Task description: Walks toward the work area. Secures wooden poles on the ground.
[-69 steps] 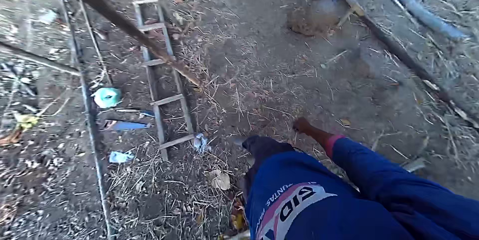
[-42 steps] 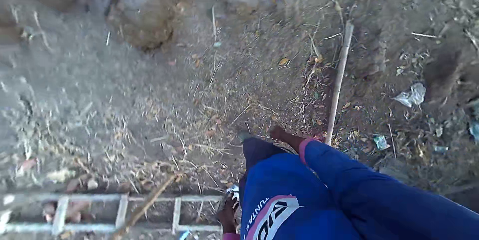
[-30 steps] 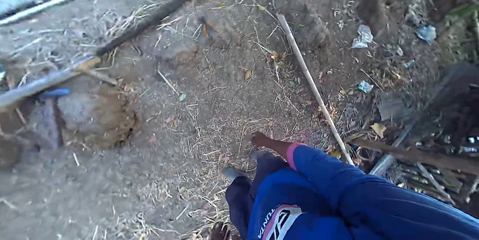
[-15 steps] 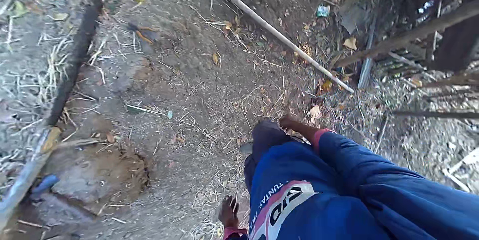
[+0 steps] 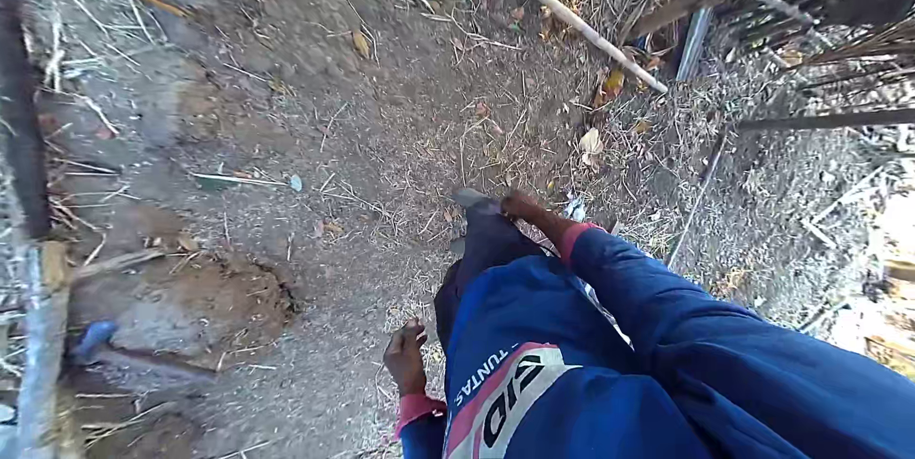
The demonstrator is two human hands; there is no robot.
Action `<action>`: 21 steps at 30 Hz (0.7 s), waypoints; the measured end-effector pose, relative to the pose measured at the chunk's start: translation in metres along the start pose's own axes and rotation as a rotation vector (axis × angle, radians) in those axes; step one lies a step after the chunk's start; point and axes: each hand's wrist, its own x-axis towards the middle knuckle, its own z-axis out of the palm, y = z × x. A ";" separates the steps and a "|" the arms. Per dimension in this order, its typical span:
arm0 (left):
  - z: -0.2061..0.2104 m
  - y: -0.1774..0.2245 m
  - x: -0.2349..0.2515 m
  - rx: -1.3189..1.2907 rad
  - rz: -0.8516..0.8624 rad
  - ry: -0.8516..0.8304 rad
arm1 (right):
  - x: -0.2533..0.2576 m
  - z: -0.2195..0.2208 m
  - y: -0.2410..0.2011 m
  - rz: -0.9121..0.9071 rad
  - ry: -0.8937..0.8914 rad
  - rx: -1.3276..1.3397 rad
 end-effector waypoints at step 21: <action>-0.263 -0.381 -0.011 -0.776 -0.429 0.401 | -0.075 0.379 -0.030 -0.049 0.083 -0.342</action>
